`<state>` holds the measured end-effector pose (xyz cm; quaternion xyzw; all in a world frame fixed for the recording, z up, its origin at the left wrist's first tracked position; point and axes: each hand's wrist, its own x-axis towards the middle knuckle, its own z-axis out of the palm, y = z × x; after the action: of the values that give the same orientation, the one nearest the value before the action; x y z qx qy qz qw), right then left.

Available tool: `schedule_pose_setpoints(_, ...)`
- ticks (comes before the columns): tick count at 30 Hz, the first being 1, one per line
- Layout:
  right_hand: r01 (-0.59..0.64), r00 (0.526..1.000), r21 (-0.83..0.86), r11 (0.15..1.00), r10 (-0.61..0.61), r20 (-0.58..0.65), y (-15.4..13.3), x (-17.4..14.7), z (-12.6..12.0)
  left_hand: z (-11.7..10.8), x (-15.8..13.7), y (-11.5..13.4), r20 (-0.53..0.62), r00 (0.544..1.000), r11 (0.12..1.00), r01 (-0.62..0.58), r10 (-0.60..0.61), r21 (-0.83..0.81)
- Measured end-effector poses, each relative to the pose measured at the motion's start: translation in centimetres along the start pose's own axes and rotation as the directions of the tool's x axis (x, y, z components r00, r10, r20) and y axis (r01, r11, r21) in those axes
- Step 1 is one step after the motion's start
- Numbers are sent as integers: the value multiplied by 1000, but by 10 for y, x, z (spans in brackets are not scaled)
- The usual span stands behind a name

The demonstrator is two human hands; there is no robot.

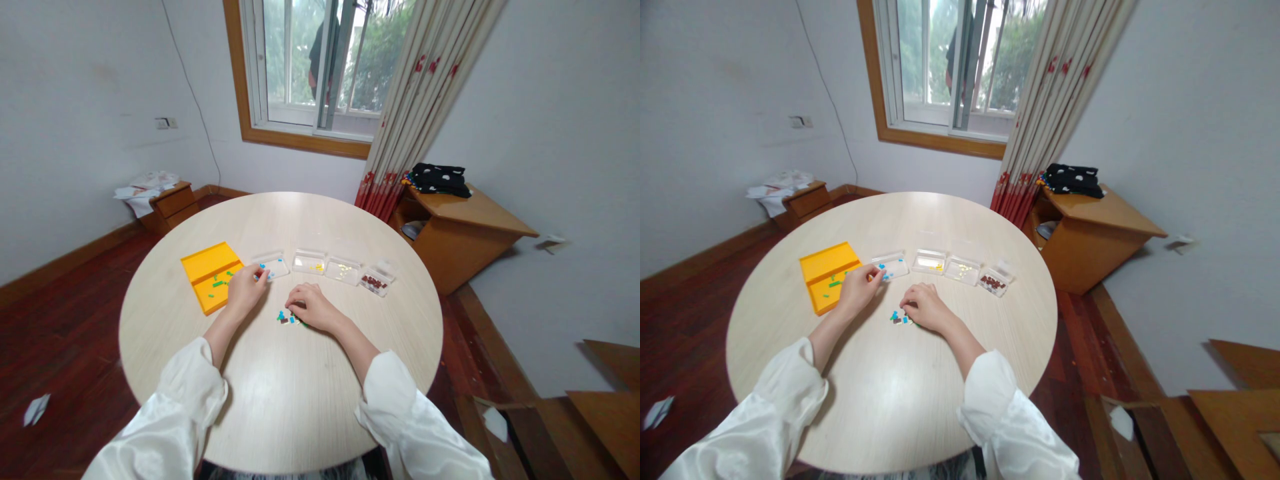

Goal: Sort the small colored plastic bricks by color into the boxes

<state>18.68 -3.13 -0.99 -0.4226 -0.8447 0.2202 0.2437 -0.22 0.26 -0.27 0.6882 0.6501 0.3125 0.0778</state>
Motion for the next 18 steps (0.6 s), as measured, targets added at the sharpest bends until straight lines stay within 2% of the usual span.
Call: schedule_pose_setpoints(18,-13,1000,12,1000,13,-12,1,0,0,-2,-1,3,12,1000,1000,8,-8,18)
